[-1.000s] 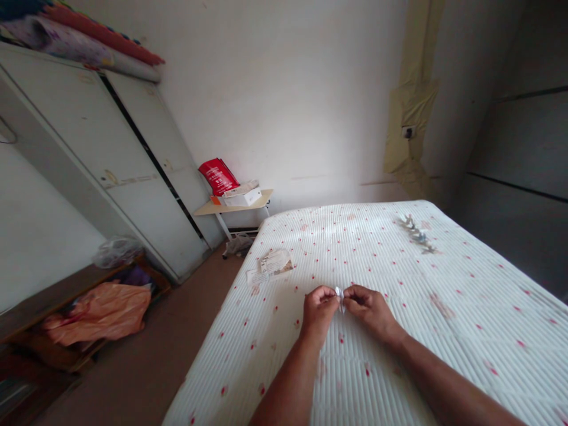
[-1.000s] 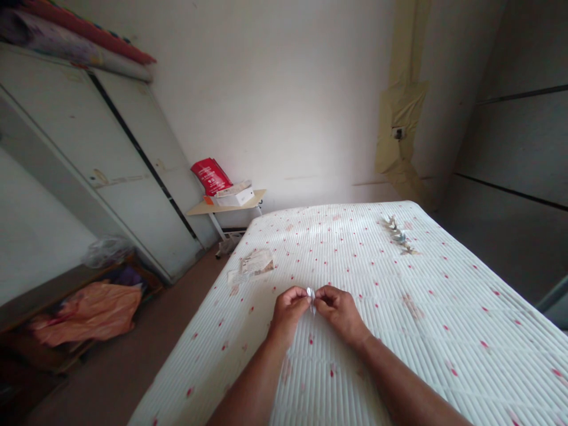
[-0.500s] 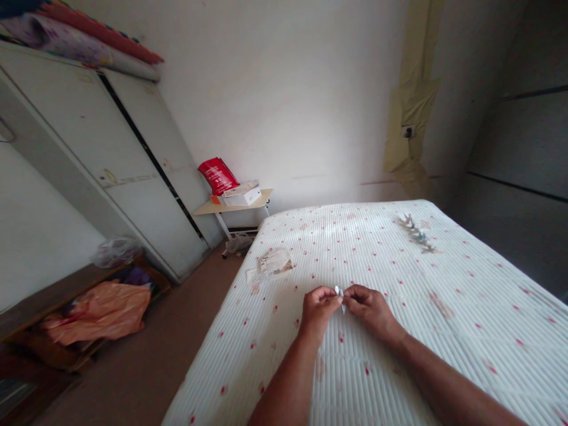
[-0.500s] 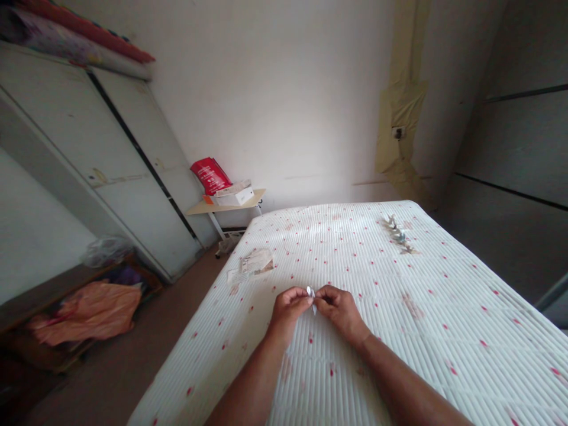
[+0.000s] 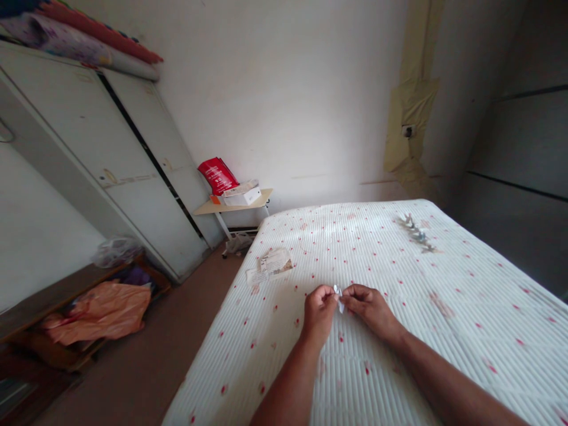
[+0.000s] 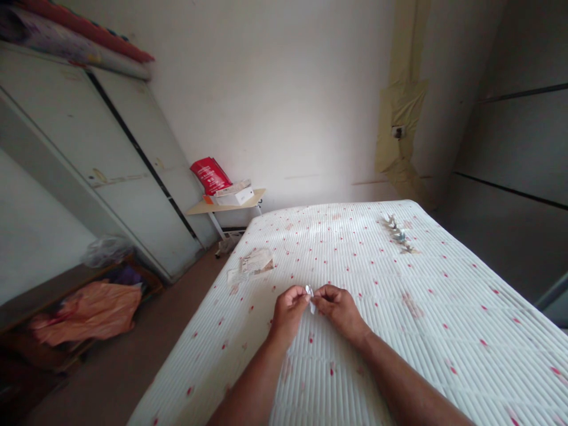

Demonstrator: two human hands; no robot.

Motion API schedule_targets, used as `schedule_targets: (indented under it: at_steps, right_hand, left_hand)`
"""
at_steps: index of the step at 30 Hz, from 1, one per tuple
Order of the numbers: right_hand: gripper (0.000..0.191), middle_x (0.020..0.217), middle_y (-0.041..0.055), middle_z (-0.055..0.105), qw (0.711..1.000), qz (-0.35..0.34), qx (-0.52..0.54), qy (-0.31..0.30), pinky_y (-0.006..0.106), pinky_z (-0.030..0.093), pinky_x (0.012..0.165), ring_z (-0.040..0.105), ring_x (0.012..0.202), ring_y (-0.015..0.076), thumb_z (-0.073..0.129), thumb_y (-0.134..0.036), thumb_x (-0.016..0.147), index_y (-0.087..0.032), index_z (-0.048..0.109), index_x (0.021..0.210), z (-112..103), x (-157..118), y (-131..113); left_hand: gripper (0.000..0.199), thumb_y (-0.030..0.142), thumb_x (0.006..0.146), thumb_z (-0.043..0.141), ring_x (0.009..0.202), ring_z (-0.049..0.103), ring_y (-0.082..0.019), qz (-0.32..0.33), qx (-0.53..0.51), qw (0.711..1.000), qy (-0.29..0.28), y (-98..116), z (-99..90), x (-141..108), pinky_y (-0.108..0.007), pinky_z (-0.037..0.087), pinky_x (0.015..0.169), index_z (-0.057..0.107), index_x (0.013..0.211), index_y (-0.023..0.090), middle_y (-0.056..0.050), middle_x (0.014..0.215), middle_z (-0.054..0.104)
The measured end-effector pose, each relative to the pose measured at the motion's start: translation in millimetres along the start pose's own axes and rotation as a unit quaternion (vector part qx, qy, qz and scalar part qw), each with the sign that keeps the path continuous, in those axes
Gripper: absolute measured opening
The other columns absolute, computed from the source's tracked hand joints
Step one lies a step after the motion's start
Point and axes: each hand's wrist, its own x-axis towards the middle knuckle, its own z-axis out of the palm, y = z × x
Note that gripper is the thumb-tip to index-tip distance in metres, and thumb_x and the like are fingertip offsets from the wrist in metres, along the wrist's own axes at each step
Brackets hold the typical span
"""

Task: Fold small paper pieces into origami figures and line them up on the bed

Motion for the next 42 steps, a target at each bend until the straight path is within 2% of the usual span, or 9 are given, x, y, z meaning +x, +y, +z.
schedule_targets:
  at_steps: [3,6,10,18,24,31,34,38,42]
  right_hand:
    - [0.021,0.059,-0.003,0.05,1.0,-0.006,0.021,-0.011,0.022,0.034,0.053,0.044,0.055,0.0097,0.06,-0.037,0.073,-0.016,0.058,0.067,-1,0,0]
    - [0.02,0.068,-0.0016,0.055,0.998,-0.011,0.055,-0.026,0.024,0.038,0.059,0.049,0.062,0.0114,0.062,-0.035,0.071,-0.017,0.058,0.077,-2,0,-1]
    - [0.021,0.076,0.0009,0.059,0.996,-0.017,0.077,-0.051,0.026,0.041,0.066,0.053,0.07,0.0138,0.062,-0.033,0.071,-0.016,0.059,0.083,-2,1,-1]
    - [0.015,0.065,-0.0017,0.055,0.996,-0.007,0.083,-0.031,0.024,0.039,0.058,0.049,0.06,0.0114,0.062,-0.03,0.069,-0.017,0.057,0.074,-1,3,5]
    - [0.016,0.057,-0.0035,0.053,0.997,0.007,0.072,-0.022,0.023,0.037,0.054,0.047,0.054,0.0105,0.061,-0.031,0.069,-0.017,0.055,0.072,-1,4,6]
    - [0.014,0.056,-0.0037,0.053,0.994,0.016,0.099,-0.035,0.024,0.036,0.054,0.046,0.053,0.0103,0.063,-0.029,0.066,-0.017,0.055,0.071,-2,3,5]
    - [0.017,0.057,-0.0034,0.054,0.993,0.019,0.109,-0.044,0.024,0.036,0.054,0.047,0.053,0.0103,0.064,-0.03,0.067,-0.017,0.057,0.073,-2,3,4]
    - [0.022,0.06,-0.0019,0.055,0.99,0.027,0.133,-0.048,0.024,0.037,0.056,0.047,0.054,0.0103,0.061,-0.037,0.071,-0.016,0.06,0.078,-2,3,-2]
    - [0.027,0.062,-0.0007,0.056,0.987,0.021,0.154,-0.05,0.025,0.037,0.057,0.048,0.055,0.0106,0.054,-0.042,0.077,-0.016,0.062,0.075,-2,1,-9]
  left_hand:
    - [0.015,0.029,0.071,0.054,0.057,0.042,-0.01,0.019,0.025,1.0,0.002,1,0.3,0,-0.02,0.031,0.054,0.055,0.064,0.016,0.002,0.059,0.05]
    - [0.014,0.027,0.072,0.052,0.057,0.042,-0.011,0.024,0.049,0.998,-0.008,-2,-0.3,0,-0.02,0.03,0.055,0.054,0.064,0.016,0.002,0.059,0.048]
    - [0.012,0.024,0.074,0.05,0.061,0.044,-0.012,0.044,0.082,0.996,-0.013,-8,-2.3,1,-0.02,0.032,0.058,0.056,0.067,0.017,0.001,0.063,0.052]
    - [0.01,0.024,0.073,0.052,0.064,0.046,-0.012,0.05,0.086,0.995,0.01,-11,-1.4,1,-0.02,0.033,0.059,0.056,0.067,0.018,0.001,0.065,0.053]
    - [0.012,0.027,0.07,0.054,0.059,0.043,-0.011,0.019,0.027,0.999,-0.003,-5,0.4,1,-0.019,0.032,0.055,0.054,0.065,0.016,0.002,0.06,0.05]
    - [0.005,0.02,0.063,0.055,0.056,0.044,-0.01,-0.005,-0.013,1.0,-0.028,-6,-0.2,4,-0.02,0.033,0.056,0.055,0.063,0.015,0.002,0.059,0.053]
    - [0.009,0.023,0.06,0.059,0.057,0.046,-0.011,-0.03,-0.038,0.999,-0.017,-4,-1.4,4,-0.021,0.034,0.057,0.057,0.062,0.014,0.001,0.059,0.055]
    - [0.017,0.026,0.057,0.064,0.058,0.05,-0.012,-0.083,-0.124,0.989,-0.011,-4,-3.6,5,-0.023,0.036,0.06,0.06,0.066,0.012,-0.001,0.062,0.059]
    - [0.02,0.028,0.059,0.064,0.06,0.052,-0.013,-0.093,-0.175,0.98,-0.029,-7,-4.9,6,-0.026,0.038,0.064,0.061,0.07,0.012,-0.004,0.063,0.061]
